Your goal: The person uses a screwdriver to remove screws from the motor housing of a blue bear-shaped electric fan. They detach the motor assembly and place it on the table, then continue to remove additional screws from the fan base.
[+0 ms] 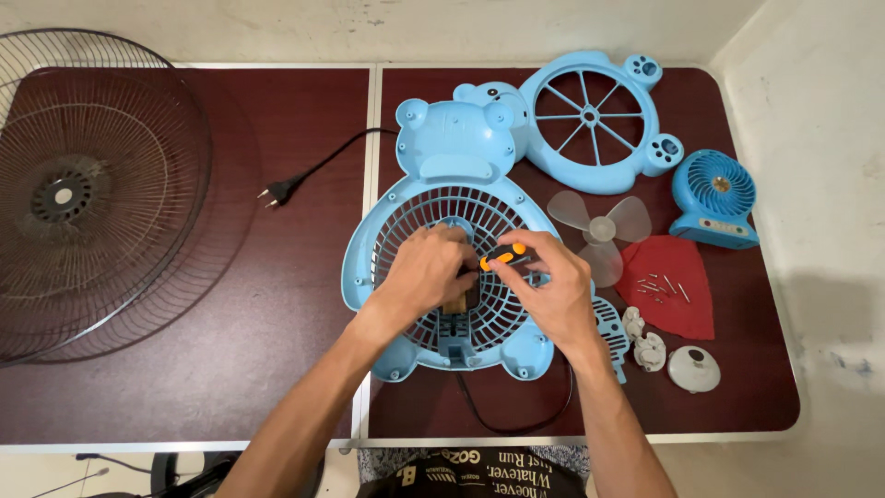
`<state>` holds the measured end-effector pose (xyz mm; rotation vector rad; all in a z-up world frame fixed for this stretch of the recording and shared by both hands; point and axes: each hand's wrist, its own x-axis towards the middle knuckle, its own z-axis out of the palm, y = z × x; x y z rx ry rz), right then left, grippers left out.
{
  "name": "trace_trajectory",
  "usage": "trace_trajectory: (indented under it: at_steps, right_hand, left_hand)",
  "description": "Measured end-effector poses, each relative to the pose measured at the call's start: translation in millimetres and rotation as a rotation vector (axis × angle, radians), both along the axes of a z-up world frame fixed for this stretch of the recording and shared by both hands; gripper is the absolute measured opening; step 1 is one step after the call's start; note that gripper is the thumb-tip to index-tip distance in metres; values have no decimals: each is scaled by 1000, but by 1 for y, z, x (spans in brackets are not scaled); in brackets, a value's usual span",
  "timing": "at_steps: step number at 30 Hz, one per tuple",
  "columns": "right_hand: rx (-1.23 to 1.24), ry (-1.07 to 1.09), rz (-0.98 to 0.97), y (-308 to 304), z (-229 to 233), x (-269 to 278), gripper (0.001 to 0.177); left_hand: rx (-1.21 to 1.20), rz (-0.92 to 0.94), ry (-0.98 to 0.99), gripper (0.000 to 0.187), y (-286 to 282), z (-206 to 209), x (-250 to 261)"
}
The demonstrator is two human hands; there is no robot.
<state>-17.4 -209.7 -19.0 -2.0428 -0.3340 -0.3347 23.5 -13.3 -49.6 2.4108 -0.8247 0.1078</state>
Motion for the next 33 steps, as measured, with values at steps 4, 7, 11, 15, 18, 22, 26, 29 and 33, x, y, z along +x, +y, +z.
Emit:
trace_trajectory:
  at_steps: [4, 7, 11, 15, 18, 22, 26, 29, 33]
  right_hand:
    - [82, -6, 1, -2, -5, 0, 32]
    - [180, 17, -7, -4, -9, 0, 31]
    - [270, 11, -22, -11, -16, -1, 36]
    - [422, 68, -30, -14, -21, 1, 36]
    - [423, 62, -37, -15, -24, -1, 35]
    - [444, 78, -47, -17, -27, -3, 36]
    - [450, 80, -46, -16, -28, -3, 35]
    - [440, 80, -45, -17, -28, -3, 35]
    - [452, 89, -43, -17, -27, -2, 34]
  left_hand:
    - [-2, 5, -5, 16, 0, 2, -3]
    - [-5, -14, -26, 16, 3, 3, -6]
    - [-30, -14, -12, 12, 4, 3, -7]
    - [-49, -31, -19, 10, 6, 0, -7]
    - [-75, -59, -74, 10, 7, -3, -6]
    - [-50, -113, -161, 10, 4, -8, -4]
    - [68, -123, -205, 13, 2, -10, -5]
    - [106, -136, -219, 20, 3, -9, -5]
    - [34, -177, -172, 27, 6, -9, -5]
